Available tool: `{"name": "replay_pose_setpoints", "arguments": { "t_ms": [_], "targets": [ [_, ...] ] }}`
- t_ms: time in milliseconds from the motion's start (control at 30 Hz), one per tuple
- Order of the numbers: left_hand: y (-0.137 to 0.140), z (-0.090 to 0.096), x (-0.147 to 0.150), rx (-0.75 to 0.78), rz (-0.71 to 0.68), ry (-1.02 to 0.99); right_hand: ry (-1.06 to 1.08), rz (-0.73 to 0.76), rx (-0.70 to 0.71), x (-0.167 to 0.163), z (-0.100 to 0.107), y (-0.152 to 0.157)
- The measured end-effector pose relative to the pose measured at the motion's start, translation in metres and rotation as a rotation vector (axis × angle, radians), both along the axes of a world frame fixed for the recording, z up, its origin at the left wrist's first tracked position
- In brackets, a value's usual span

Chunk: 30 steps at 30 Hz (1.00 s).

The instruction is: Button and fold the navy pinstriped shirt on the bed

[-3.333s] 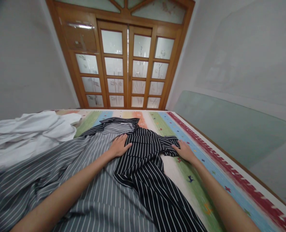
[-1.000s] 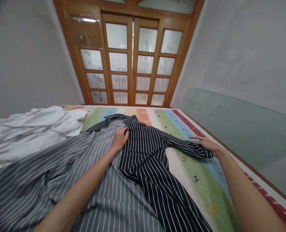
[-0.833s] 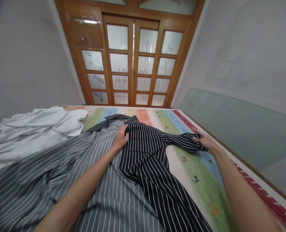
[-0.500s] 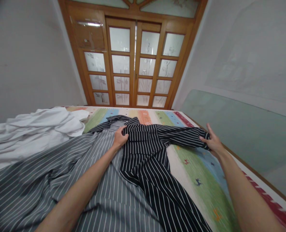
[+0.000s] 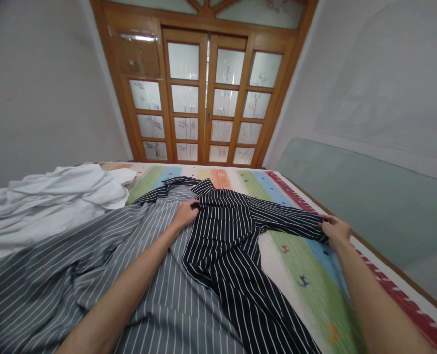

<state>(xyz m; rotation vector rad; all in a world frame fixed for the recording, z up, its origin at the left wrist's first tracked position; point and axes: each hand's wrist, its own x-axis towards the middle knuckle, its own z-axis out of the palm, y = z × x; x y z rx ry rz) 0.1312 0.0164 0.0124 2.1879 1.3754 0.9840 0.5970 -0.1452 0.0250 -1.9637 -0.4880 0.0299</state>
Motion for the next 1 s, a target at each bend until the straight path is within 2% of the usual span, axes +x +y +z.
{"name": "replay_pose_setpoints", "arguments": {
  "t_ms": [100,167,267,400,500,600,667,767,1000],
  "targets": [
    [-0.002,0.001,0.002,0.004,0.002,0.044,-0.213,-0.127,-0.318,-0.011,0.002,0.0],
    [-0.003,0.002,0.004,0.007,0.014,0.075,-0.424,-0.089,-0.378,-0.025,0.005,0.004],
    [-0.005,0.003,0.006,0.014,0.032,0.127,-0.614,0.116,-0.419,-0.052,0.009,0.019],
    [-0.01,0.002,0.009,0.031,0.052,0.197,-0.681,0.507,-0.412,-0.092,0.008,0.05],
    [-0.012,0.002,0.01,0.051,0.055,0.239,-0.665,0.767,-0.416,-0.126,-0.004,0.068],
    [-0.01,0.001,0.01,0.081,0.052,0.271,-0.689,0.909,-0.489,-0.158,-0.019,0.079],
    [-0.007,0.0,0.01,0.079,0.051,0.3,-0.725,0.937,-0.564,-0.173,-0.028,0.084],
    [-0.001,-0.002,0.011,0.027,0.03,0.366,-0.753,0.895,-0.667,-0.183,-0.034,0.09],
    [0.019,-0.003,0.014,-0.001,-0.019,0.486,-0.773,0.812,-0.756,-0.177,-0.036,0.103]
  ]
}}
